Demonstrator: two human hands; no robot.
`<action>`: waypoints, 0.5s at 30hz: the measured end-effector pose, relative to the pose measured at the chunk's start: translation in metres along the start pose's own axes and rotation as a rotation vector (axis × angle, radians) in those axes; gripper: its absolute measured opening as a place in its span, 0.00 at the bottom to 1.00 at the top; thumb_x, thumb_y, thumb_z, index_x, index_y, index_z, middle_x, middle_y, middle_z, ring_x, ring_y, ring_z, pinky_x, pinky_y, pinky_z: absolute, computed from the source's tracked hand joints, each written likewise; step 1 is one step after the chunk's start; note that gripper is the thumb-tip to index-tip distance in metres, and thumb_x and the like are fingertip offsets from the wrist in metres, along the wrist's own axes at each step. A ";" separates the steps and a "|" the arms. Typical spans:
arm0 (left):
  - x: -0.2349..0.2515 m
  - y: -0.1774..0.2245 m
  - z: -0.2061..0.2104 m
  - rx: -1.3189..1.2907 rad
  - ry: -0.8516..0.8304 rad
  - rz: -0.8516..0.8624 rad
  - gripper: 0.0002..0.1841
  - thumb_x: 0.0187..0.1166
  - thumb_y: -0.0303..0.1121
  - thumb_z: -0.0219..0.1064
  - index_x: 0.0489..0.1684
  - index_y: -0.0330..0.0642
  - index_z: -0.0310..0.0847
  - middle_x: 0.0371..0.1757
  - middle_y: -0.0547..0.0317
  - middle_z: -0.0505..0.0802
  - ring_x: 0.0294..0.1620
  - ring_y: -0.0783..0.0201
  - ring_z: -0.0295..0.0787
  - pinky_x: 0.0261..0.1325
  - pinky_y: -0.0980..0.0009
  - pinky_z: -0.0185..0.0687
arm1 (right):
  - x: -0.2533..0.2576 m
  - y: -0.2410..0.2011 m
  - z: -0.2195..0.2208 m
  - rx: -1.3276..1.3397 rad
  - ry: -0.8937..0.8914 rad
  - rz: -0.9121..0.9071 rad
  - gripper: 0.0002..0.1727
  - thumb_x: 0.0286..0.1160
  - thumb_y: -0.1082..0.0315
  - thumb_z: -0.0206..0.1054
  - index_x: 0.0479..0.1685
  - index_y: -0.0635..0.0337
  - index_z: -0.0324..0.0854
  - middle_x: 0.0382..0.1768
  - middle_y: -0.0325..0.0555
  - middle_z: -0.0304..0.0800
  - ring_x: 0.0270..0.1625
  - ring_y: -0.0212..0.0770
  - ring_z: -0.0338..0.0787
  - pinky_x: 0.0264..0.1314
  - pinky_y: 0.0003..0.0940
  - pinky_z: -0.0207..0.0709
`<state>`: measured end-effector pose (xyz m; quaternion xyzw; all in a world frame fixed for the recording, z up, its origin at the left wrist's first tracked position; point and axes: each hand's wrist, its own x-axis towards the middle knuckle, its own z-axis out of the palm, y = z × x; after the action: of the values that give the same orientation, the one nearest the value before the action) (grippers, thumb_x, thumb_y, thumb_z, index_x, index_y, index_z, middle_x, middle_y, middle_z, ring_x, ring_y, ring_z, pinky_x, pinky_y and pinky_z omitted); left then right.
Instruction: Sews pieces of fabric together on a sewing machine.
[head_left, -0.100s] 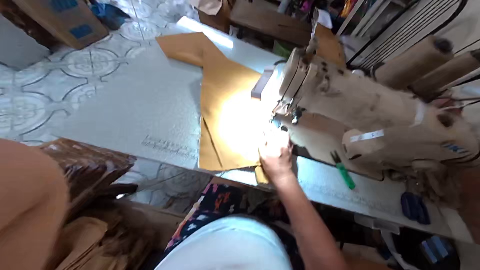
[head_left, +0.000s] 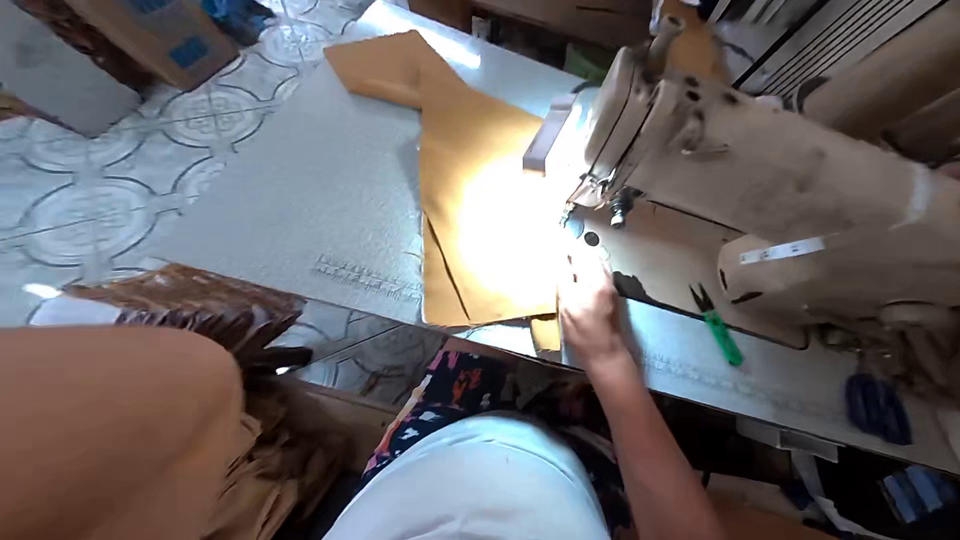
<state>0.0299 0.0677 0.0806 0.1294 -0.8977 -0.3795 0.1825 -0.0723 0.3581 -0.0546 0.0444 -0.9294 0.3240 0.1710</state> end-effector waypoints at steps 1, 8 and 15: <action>0.003 0.016 0.010 -0.065 0.038 0.064 0.15 0.82 0.22 0.54 0.23 0.29 0.80 0.19 0.61 0.85 0.23 0.79 0.83 0.30 0.82 0.78 | -0.009 -0.001 -0.011 0.081 -0.007 0.068 0.19 0.86 0.68 0.60 0.70 0.65 0.83 0.66 0.55 0.89 0.68 0.46 0.88 0.73 0.41 0.80; 0.029 0.024 0.191 -0.624 -0.619 0.777 0.15 0.73 0.20 0.58 0.54 0.39 0.86 0.70 0.53 0.88 0.73 0.62 0.84 0.68 0.65 0.86 | -0.056 -0.021 -0.037 -0.048 -0.166 0.207 0.22 0.73 0.45 0.71 0.36 0.56 0.91 0.28 0.40 0.91 0.28 0.36 0.89 0.31 0.39 0.84; 0.024 -0.001 0.212 -0.057 -0.693 1.054 0.15 0.78 0.30 0.62 0.59 0.47 0.90 0.73 0.54 0.88 0.86 0.50 0.72 0.86 0.47 0.65 | -0.062 -0.033 -0.030 -0.171 -0.060 0.132 0.08 0.69 0.63 0.68 0.28 0.55 0.87 0.21 0.37 0.86 0.21 0.32 0.85 0.20 0.29 0.77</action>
<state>-0.0822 0.1920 -0.0513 -0.4655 -0.8376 -0.2822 0.0468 0.0003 0.3488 -0.0350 -0.0220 -0.9593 0.2527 0.1243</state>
